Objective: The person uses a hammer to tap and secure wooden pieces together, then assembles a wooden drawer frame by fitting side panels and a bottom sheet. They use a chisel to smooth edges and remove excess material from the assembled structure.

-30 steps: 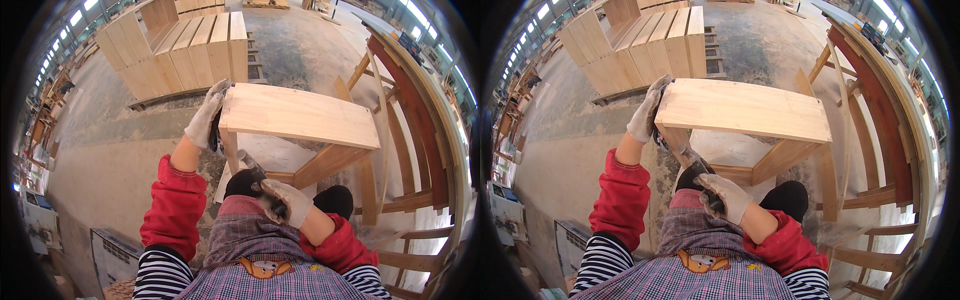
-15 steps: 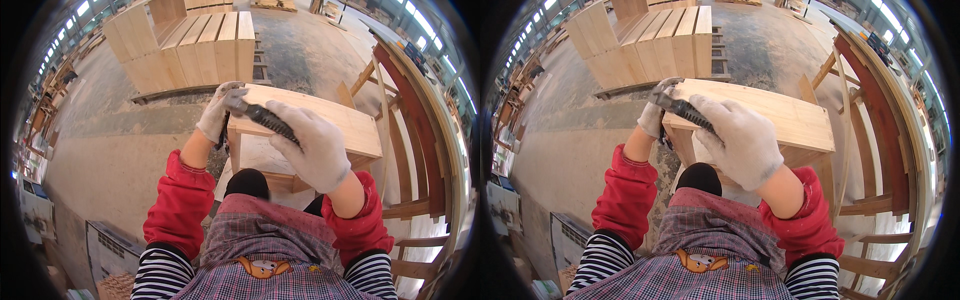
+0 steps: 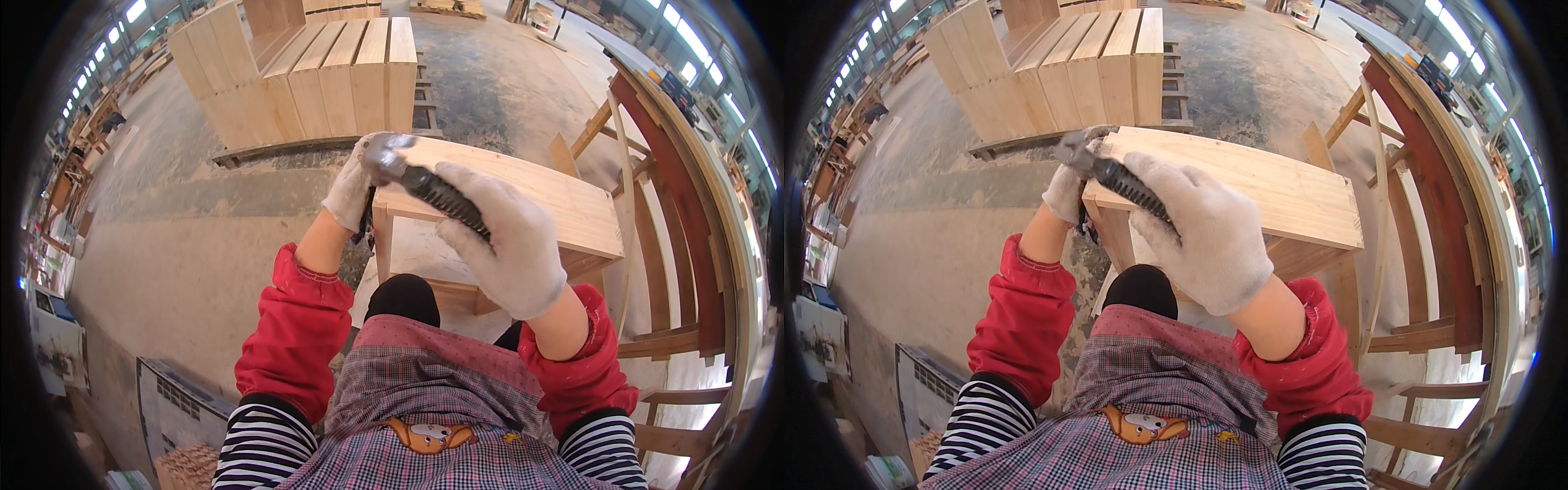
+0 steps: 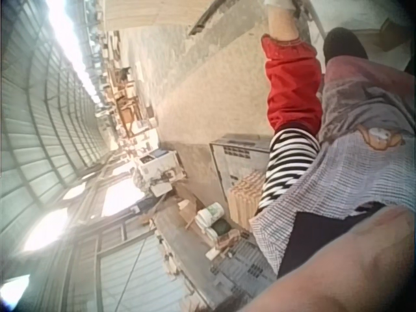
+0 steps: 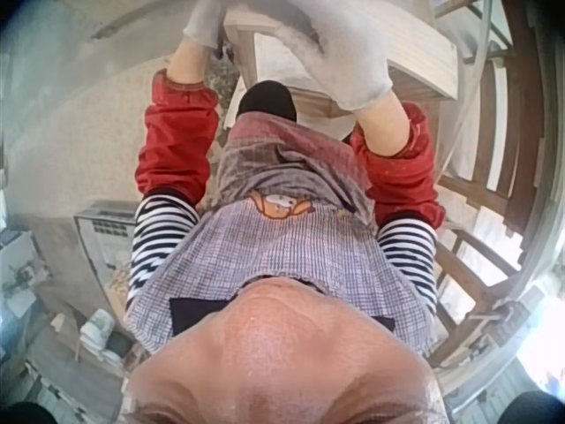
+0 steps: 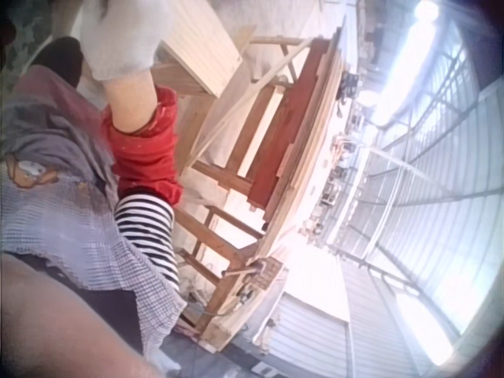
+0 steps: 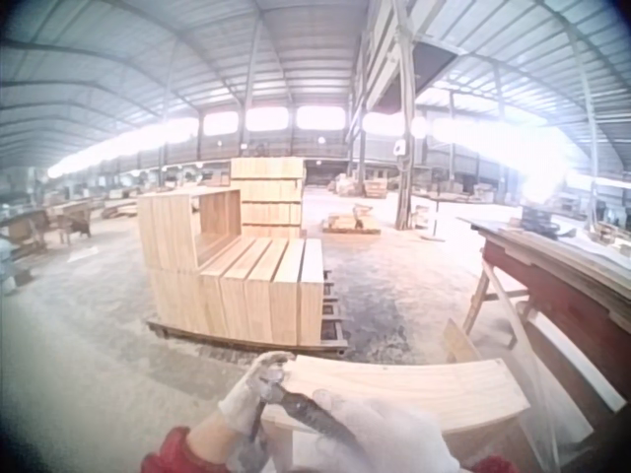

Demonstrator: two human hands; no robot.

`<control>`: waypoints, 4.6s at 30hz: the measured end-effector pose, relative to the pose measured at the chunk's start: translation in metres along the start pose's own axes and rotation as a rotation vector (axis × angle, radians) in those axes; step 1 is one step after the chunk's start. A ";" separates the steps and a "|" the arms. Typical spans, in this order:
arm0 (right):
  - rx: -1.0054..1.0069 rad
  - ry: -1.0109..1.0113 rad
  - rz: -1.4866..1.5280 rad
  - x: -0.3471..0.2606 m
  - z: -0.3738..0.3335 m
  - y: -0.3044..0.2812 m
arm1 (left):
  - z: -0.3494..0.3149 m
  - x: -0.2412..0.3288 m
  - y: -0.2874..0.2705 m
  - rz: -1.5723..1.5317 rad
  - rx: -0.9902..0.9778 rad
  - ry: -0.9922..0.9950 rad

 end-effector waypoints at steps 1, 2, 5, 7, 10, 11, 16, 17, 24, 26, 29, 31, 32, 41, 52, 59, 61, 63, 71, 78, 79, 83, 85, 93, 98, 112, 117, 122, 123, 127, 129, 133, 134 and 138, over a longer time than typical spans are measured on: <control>-0.014 -0.006 -0.005 0.001 -0.001 0.001 | -0.001 0.001 0.000 0.025 -0.005 -0.004; -0.009 0.007 -0.001 0.002 0.000 -0.001 | -0.002 0.003 0.000 0.050 -0.011 -0.009; 0.030 0.068 0.088 0.006 0.002 -0.006 | -0.011 0.026 0.042 0.326 0.063 0.007; 0.070 0.126 0.255 0.005 -0.001 -0.005 | -0.002 0.036 0.049 0.569 0.127 0.035; -0.139 0.219 0.350 0.007 0.000 0.003 | 0.011 0.034 0.019 0.776 -0.129 0.649; -0.115 0.205 0.292 0.006 0.003 -0.002 | 0.009 0.032 0.013 0.680 -0.187 0.684; 0.063 0.169 0.393 0.000 0.008 -0.011 | -0.004 0.012 0.016 0.108 -0.114 0.125; 0.001 0.176 0.349 0.003 0.009 -0.009 | -0.001 0.010 0.016 0.059 -0.153 0.118; 0.017 0.165 0.250 -0.001 0.013 -0.015 | -0.004 0.002 0.009 -0.100 -0.014 -0.032; 0.012 0.152 0.256 0.005 0.008 -0.009 | 0.000 -0.003 -0.005 -0.006 -0.152 0.015; -0.021 0.221 0.225 0.031 -0.006 -0.015 | -0.005 0.011 0.022 0.149 -0.009 -0.002; 0.046 0.295 0.281 0.038 -0.018 -0.026 | -0.008 0.013 0.013 0.182 -0.020 0.069; 0.071 0.348 0.306 0.043 -0.028 -0.034 | -0.014 0.015 0.015 0.142 -0.033 0.095; 0.462 0.728 0.194 0.074 -0.134 -0.113 | -0.022 0.043 0.038 0.322 0.036 -0.109; 0.742 0.753 0.373 0.091 -0.203 -0.135 | 0.035 0.030 -0.022 0.433 0.286 -0.083; 0.968 0.891 0.328 0.099 -0.263 -0.165 | 0.069 0.022 -0.051 0.432 0.295 -0.056; 0.939 0.900 0.331 0.097 -0.263 -0.162 | 0.059 0.027 -0.055 0.464 0.301 -0.045; 0.901 0.891 0.353 0.089 -0.254 -0.159 | 0.057 0.027 -0.056 0.526 0.324 -0.028; 0.497 0.657 0.615 0.037 -0.128 -0.101 | 0.037 0.026 -0.002 0.282 0.297 -0.085; 0.177 0.232 0.481 0.005 -0.016 -0.038 | 0.045 0.013 -0.018 0.189 0.159 -0.043; 0.148 0.168 0.439 0.006 -0.007 -0.029 | 0.051 0.011 -0.020 0.234 0.156 -0.009; 0.031 -0.035 0.264 0.014 0.020 -0.005 | 0.064 0.010 -0.022 0.209 0.216 0.000; -0.023 0.122 0.280 0.008 0.028 -0.007 | 0.064 0.003 -0.038 0.120 0.146 -0.064; 0.000 0.155 0.332 0.031 0.024 0.000 | 0.038 0.018 0.009 0.038 0.131 -0.038; 0.091 0.145 0.276 0.022 0.027 -0.004 | 0.035 0.018 0.012 -0.060 0.143 -0.063; 0.054 0.138 0.155 0.039 0.032 -0.003 | 0.044 0.009 -0.007 -0.093 0.079 -0.129; 0.180 0.013 0.170 0.031 0.029 0.000 | 0.041 0.014 0.003 -0.103 0.161 -0.125; 0.034 0.111 0.175 0.044 0.027 0.007 | 0.016 0.024 0.012 -0.015 0.076 -0.014; 0.039 0.109 0.188 0.042 0.026 0.009 | 0.003 0.027 0.016 -0.015 0.044 0.016; 0.053 0.090 0.161 0.046 0.028 0.003 | -0.020 0.032 0.040 0.302 0.048 0.024; 0.081 0.189 0.181 0.044 0.031 -0.005 | -0.021 0.032 0.041 0.222 0.044 -0.034; 0.213 0.184 0.207 0.032 0.037 -0.012 | -0.021 0.033 0.039 0.248 0.042 -0.028; 0.145 0.172 0.178 0.038 0.038 -0.006 | -0.021 0.033 0.039 0.252 0.034 -0.035; 0.000 0.165 0.040 0.044 0.043 -0.009 | -0.022 0.032 0.039 0.278 0.077 -0.046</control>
Point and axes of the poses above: each hand's wrist, its own z-axis towards the middle knuckle, its own y-axis out of the palm, x = y × z, the point moved 5 cm from there along z, towards the middle knuckle, and after that the axes turned 8 degrees about -y, right-handed, at the moved point
